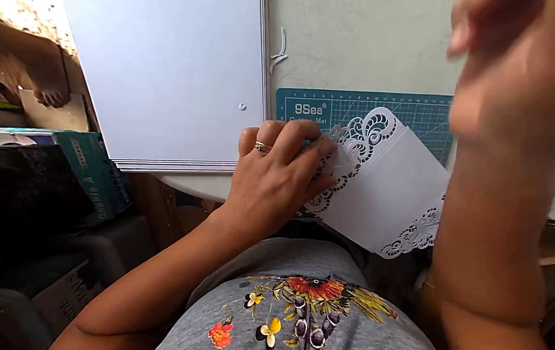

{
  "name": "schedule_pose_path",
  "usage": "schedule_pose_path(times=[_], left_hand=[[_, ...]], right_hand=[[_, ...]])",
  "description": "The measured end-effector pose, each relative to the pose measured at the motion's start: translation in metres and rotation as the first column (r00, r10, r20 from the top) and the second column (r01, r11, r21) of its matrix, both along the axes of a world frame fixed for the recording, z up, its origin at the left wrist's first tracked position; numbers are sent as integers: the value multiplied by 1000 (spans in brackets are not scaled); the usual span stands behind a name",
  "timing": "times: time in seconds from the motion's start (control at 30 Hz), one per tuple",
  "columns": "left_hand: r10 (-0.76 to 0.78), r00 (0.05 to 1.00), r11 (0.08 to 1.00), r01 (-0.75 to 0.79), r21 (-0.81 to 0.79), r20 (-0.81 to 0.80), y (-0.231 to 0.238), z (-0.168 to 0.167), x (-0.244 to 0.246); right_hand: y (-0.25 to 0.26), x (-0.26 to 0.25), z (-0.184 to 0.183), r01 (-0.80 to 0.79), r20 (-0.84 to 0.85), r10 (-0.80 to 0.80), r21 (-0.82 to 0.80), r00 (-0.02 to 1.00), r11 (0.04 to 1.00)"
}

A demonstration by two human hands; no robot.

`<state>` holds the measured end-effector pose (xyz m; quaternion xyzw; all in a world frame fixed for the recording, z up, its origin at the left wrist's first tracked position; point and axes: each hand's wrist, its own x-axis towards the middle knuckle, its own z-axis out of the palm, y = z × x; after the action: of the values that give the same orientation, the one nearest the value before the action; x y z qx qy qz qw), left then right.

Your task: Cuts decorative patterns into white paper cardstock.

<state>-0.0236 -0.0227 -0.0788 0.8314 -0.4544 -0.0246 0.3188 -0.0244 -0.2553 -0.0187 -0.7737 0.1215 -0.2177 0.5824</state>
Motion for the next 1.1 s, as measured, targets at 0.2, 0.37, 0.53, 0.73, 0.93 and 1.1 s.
schedule_pose_path(times=[0.2, 0.37, 0.53, 0.73, 0.93, 1.1], left_hand=[[109, 993, 994, -108, -36, 33, -2, -2, -12], [146, 989, 989, -145, -26, 29, -2, -4, -12], [160, 987, 987, -159, -28, 26, -2, -5, -12], [164, 986, 986, -163, -36, 25, -2, -5, -12], [159, 987, 987, -159, -31, 18, -2, -5, -12], [177, 984, 983, -176, -54, 28, -3, -8, -13]], right_hand=[[49, -86, -29, -101, 93, 86, 176, 992, 979], [59, -98, -58, -108, 113, 110, -22, 987, 994], [64, -99, -58, -31, 77, 46, -184, 996, 982], [65, -99, -57, -33, 27, 43, -296, 999, 954], [59, -100, -58, -87, 4, 93, -305, 996, 949], [56, -100, -58, -125, -6, 131, -327, 991, 937]])
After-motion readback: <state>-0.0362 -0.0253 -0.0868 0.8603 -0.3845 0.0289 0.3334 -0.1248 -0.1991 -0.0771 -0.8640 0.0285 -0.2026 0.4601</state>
